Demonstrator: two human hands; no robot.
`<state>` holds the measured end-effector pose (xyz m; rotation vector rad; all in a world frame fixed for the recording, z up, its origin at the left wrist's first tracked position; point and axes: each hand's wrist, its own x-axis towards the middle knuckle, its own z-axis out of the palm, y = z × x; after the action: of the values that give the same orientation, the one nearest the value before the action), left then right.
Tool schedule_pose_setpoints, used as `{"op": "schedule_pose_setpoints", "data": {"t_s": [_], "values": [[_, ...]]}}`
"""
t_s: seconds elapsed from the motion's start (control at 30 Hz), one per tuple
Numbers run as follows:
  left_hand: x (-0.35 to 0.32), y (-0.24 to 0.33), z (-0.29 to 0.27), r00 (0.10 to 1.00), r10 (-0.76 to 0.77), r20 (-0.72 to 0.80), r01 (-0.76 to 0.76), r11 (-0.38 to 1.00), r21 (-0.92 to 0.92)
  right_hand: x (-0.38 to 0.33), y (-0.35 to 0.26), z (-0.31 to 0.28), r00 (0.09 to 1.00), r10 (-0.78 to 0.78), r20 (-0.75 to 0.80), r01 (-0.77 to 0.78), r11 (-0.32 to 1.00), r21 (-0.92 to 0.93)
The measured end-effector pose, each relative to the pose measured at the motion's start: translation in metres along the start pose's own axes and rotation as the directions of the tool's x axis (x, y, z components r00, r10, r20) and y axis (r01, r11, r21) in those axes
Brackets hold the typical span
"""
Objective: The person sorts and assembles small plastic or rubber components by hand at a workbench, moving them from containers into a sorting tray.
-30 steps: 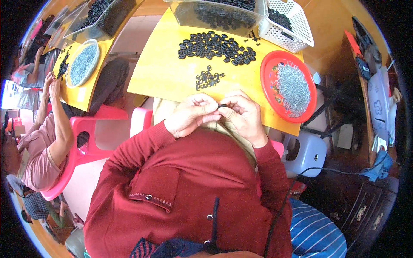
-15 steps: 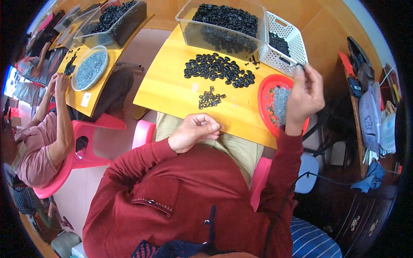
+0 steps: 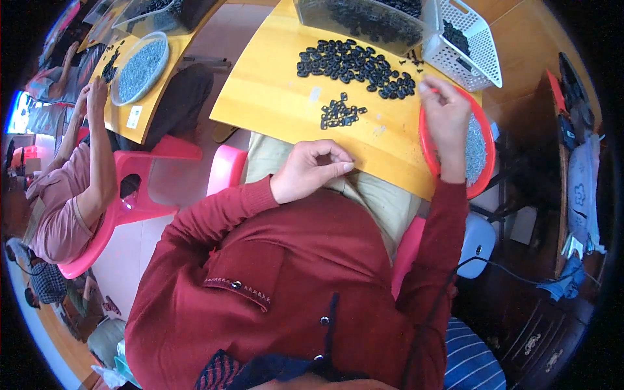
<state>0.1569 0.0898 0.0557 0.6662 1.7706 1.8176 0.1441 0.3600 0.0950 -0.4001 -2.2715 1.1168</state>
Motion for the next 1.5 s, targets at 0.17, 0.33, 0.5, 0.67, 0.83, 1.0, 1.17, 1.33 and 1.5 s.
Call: {"op": "schedule_pose_setpoints", "data": {"t_s": [0.17, 0.33, 0.5, 0.67, 0.83, 1.0, 1.17, 1.33, 1.5], "values": [[0.0, -0.002, 0.0, 0.994, 0.109, -0.023, -0.103, 0.981, 0.165, -0.046, -0.006, 0.028, 0.924, -0.101, 0.369, 0.066, 0.992, 0.105], [-0.002, -0.007, -0.001, 0.992, 0.128, 0.014, -0.128, 0.965, 0.227, -0.049, -0.005, 0.034, 0.858, -0.226, 0.461, 0.292, 0.953, -0.076], [-0.003, -0.007, -0.002, 0.994, 0.113, 0.002, -0.11, 0.966, 0.235, -0.048, -0.008, 0.043, 0.816, -0.168, 0.553, 0.346, 0.908, -0.234], [-0.002, -0.011, -0.003, 0.998, 0.07, 0.0, -0.07, 0.991, 0.112, -0.048, -0.009, 0.045, 0.815, -0.161, 0.556, 0.358, 0.895, -0.267], [-0.003, -0.005, -0.004, 1.0, -0.027, -0.012, 0.027, 0.999, 0.047, -0.058, -0.011, 0.042, 0.836, -0.195, 0.513, 0.415, 0.837, -0.357], [0.001, -0.006, 0.0, 0.996, -0.073, -0.054, 0.069, 0.996, -0.063, -0.073, -0.015, 0.036, 0.859, -0.182, 0.479, 0.307, 0.931, -0.196], [0.003, -0.003, 0.001, 0.996, -0.046, -0.082, 0.017, 0.946, -0.324, -0.104, -0.036, 0.034, 0.848, -0.208, 0.488, 0.072, 0.957, 0.282], [0.003, -0.008, -0.004, 0.994, -0.112, -0.014, 0.096, 0.908, -0.409, -0.122, -0.032, 0.038, 0.843, -0.065, 0.533, -0.242, 0.841, 0.485], [0.002, -0.002, -0.001, 0.976, -0.216, 0.007, 0.194, 0.863, -0.466, -0.121, -0.03, 0.025, 0.862, -0.003, 0.507, -0.273, 0.84, 0.469]]}}
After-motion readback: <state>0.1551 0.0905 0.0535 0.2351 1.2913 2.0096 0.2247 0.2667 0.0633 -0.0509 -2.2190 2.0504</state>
